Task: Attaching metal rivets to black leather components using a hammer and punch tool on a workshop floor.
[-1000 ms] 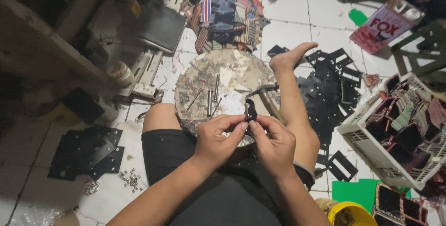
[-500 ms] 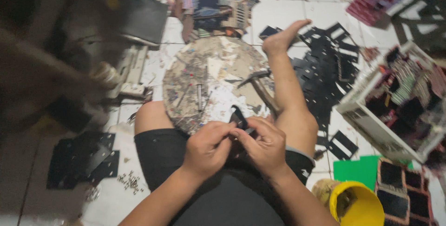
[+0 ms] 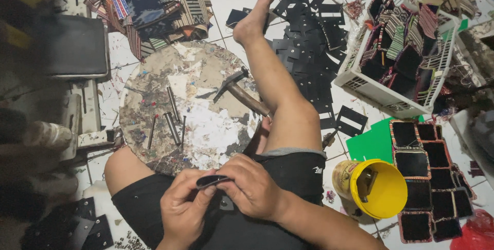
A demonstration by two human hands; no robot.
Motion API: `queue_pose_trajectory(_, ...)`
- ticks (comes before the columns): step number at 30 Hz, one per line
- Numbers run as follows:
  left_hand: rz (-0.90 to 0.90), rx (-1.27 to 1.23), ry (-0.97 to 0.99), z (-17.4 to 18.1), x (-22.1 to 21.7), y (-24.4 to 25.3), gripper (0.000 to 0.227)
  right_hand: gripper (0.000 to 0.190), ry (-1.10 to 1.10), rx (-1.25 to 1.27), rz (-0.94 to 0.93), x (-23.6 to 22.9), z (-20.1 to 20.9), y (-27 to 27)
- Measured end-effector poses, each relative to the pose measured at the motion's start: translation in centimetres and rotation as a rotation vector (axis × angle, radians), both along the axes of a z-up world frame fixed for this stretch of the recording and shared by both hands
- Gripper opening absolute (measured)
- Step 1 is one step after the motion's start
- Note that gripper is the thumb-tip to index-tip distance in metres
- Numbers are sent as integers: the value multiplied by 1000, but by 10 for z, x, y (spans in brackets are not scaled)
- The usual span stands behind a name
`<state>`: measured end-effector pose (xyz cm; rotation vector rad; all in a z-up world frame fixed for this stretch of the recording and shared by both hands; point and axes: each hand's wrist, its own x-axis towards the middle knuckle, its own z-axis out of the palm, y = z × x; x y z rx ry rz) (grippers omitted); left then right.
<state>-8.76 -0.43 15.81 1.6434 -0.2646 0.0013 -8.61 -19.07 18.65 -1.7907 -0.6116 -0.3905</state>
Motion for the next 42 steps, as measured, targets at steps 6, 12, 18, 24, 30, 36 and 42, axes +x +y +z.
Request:
queue_pose_trajectory(6,9,-38,0,-6,-2,-6,18,22,-34,25,-24,1,-5,1)
queue_pose_trajectory(12,209,282,163,-15,9,-3,30,60,508,50,-123,-7,-39,5)
queue_pose_trajectory(18,352,-458,437,-27,20,-17,27,16,901,206,6,-12,-64,2)
queue_pose_trajectory(24,406,-707,454,-33,23,-9,21,11,899,107,1,-13,-49,7)
queue_pose_trajectory(30,391,-753,505,-32,18,-5,23,17,889,-2,-71,-14,-54,12)
queue_pose_trajectory(36,446,-722,475,-34,19,-1,21,12,742,-31,-66,-17,-59,20)
queue_pose_trajectory(42,431,-663,482,-34,18,1,23,17,703,64,-58,-15,-68,19)
